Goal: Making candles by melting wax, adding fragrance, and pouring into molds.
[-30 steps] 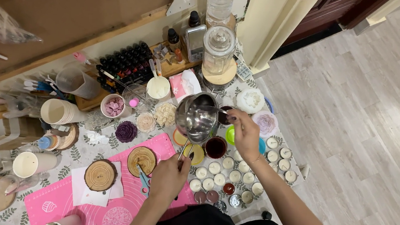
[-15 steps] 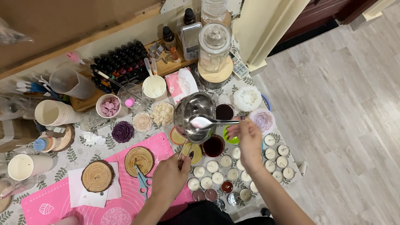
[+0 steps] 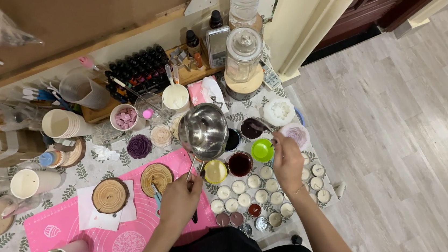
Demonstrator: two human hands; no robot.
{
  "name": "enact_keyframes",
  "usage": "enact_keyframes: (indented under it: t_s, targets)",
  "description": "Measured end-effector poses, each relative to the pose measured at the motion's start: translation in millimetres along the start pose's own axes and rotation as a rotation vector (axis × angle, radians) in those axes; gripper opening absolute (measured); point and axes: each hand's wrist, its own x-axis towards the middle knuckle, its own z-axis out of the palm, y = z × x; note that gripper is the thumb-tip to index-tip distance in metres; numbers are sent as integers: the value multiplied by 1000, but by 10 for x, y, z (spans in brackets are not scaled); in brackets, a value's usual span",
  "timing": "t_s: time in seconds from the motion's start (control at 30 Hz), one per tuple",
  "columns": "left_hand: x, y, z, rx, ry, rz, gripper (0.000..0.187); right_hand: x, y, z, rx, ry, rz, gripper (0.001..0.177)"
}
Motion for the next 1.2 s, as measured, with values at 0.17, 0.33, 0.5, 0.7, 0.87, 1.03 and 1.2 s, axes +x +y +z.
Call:
enact_keyframes:
  t_s: [0.17,0.33,0.5,0.7,0.87,1.03,1.2]
  targets:
    - [-4,10,-18,-15,-4,-8,31,-89,-26,-10,-55,-70,-160,28]
    - [-21,63,-66,-10,-31,-65,31,-78,-94,-19,-82,-64,-230,29]
    - [-37,46,-35,-65,-17,-49,36,-104,-75,-4,-53,27,-212,24]
    - [-304,101,-108,-338,10,-154,28,-158,126,162,301,164,428,27]
    - [-535,-207,-4,-829,-57,-204,36,-195,169,172,712,268,666,27]
    - [-887,-458,-278,-1157,-37,-331,58,-533,-353,215,898,205,656,26]
    - [-1186,-1106,-561,-1127,96,-272,63,-1089,-1065,495,1017,97,639,27]
